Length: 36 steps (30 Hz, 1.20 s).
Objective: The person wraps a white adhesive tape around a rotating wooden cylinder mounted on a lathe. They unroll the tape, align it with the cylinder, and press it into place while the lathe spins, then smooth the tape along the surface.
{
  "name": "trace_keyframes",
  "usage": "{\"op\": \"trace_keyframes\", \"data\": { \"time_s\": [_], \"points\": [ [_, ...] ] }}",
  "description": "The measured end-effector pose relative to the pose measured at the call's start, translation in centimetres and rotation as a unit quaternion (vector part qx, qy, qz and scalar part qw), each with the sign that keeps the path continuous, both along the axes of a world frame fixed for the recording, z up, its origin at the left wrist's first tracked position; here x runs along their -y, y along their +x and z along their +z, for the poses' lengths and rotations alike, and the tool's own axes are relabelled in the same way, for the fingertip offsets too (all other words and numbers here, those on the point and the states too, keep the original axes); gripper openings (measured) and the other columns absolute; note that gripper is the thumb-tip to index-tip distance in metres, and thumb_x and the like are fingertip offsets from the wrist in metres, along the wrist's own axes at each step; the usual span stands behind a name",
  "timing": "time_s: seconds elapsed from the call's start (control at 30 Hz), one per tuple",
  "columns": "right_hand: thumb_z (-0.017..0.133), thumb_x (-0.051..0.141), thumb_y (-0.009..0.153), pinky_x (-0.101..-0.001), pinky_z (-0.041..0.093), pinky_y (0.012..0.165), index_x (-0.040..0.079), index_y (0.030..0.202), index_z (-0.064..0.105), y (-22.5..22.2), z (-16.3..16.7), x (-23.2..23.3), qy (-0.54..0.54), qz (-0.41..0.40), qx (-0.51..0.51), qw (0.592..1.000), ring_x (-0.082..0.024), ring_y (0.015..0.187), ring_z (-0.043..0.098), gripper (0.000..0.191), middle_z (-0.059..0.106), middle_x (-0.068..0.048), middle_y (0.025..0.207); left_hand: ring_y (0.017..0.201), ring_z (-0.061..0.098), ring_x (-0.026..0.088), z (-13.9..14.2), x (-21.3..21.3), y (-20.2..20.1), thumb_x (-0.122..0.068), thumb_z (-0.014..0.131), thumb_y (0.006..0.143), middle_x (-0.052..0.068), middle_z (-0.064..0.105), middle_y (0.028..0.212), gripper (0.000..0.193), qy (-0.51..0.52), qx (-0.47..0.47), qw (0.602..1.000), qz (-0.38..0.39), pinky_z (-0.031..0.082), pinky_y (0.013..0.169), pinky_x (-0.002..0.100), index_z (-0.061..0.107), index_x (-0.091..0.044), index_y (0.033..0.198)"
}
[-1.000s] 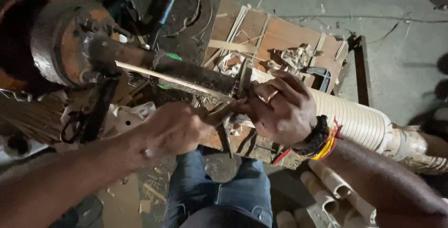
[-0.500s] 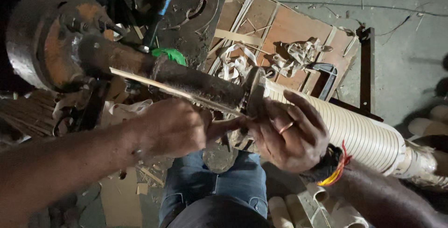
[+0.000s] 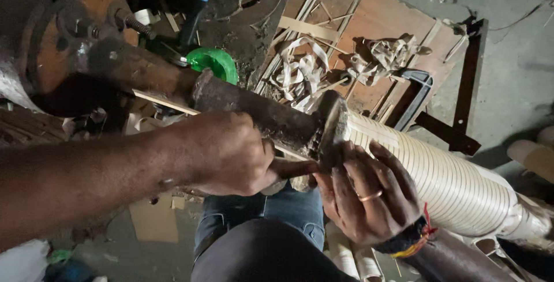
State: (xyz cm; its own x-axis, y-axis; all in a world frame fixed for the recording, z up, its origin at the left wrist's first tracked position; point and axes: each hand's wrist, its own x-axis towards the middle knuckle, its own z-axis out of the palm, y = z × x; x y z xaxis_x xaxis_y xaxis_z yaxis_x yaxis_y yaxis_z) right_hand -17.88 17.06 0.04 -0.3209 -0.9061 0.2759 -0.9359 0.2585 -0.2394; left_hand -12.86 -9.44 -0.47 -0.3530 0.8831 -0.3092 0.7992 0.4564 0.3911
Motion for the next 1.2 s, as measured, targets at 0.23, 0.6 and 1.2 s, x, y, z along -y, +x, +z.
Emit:
{"op": "trace_keyframes", "data": {
  "time_s": [0.23, 0.6, 1.2],
  "points": [
    [0.082, 0.019, 0.092, -0.0523, 0.061, 0.092, -0.008, 0.106, 0.073, -0.2, -1.2, 0.2, -0.013, 0.0, -0.007, 1.0, -0.036, 0.102, 0.073, 0.032, 0.07, -0.023, 0.112, 0.066, 0.071, 0.022, -0.4, 1.0, -2.8, -0.015, 0.071, 0.086, 0.009, 0.065, 0.072, 0.011, -0.018, 0.061, 0.996, -0.062, 0.059, 0.047, 0.038, 0.066, -0.008, 0.093],
    [0.082, 0.018, 0.095, -0.0544, 0.061, 0.094, -0.006, 0.107, 0.073, 1.4, -1.4, -0.2, -0.007, 0.007, -0.026, 1.0, -0.036, 0.101, 0.073, 0.029, 0.066, -0.023, 0.112, 0.053, 0.054, 0.011, 0.7, 0.8, -7.6, -0.035, 0.029, 0.11, 0.001, 0.057, 0.064, 0.05, -0.188, 0.367, 0.911, -0.023, 0.057, 0.047, 0.03, 0.065, -0.012, 0.085],
    [0.073, 0.011, 0.075, -0.055, 0.046, 0.11, 0.004, 0.096, 0.075, 5.2, 1.4, 0.5, -0.029, -0.125, 0.068, 0.989, -0.034, 0.104, 0.064, 0.022, 0.066, -0.014, 0.109, 0.109, 0.064, 0.02, 1.8, 0.5, 2.2, -0.024, 0.073, 0.077, 0.008, 0.07, 0.115, 0.013, 0.044, -0.298, 0.948, 0.1, 0.055, 0.091, 0.039, 0.072, -0.018, 0.065]
  ]
}}
